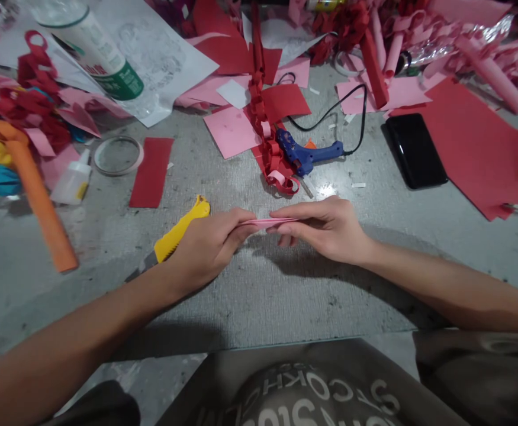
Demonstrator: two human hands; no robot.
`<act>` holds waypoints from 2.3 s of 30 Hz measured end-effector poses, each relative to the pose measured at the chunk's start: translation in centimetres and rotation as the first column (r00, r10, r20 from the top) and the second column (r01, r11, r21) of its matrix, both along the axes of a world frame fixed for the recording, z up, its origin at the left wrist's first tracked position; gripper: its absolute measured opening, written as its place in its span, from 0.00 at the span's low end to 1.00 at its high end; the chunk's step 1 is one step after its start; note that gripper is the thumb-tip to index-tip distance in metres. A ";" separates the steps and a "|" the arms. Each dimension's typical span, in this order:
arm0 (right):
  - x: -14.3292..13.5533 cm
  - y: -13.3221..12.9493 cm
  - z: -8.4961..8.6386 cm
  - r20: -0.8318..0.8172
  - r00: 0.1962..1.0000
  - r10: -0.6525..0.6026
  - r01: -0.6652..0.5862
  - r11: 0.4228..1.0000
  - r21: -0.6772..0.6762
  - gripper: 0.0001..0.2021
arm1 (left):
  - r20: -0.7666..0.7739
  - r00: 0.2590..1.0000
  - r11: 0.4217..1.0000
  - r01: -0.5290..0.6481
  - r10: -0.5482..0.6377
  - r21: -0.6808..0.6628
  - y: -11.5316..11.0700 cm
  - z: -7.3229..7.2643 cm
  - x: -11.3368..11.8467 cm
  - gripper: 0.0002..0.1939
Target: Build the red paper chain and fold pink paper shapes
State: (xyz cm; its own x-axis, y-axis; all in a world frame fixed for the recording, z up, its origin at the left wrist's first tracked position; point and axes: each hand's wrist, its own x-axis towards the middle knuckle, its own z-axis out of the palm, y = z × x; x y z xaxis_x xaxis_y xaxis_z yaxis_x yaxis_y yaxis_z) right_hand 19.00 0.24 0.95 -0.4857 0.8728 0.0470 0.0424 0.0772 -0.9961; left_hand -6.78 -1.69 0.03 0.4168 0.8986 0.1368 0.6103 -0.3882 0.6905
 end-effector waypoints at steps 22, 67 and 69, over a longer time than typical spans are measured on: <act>0.0 0.4 0.5 -0.059 0.998 0.015 -0.021 0.995 -0.100 0.08 | 0.358 0.926 0.878 0.072 0.118 -0.474 -1.5 1.0 1.3 0.12; -0.3 0.1 -0.2 -0.246 0.969 0.010 -0.066 0.973 -0.221 0.07 | 0.379 0.911 0.909 0.011 0.163 -0.417 -1.9 -0.6 0.8 0.19; -0.3 0.1 -0.2 -0.238 0.971 0.012 -0.065 0.973 -0.220 0.08 | 0.387 0.907 0.903 0.019 0.165 -0.429 -2.0 -0.6 0.8 0.19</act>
State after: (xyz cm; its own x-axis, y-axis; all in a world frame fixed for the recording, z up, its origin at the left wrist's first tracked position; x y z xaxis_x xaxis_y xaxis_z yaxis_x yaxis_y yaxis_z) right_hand 18.68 0.39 0.71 -0.5181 0.8548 -0.0318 -0.1917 -0.1522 -0.9696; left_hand -6.02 -3.65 -0.61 0.3377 0.9345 -0.1124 0.2568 0.0234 0.9662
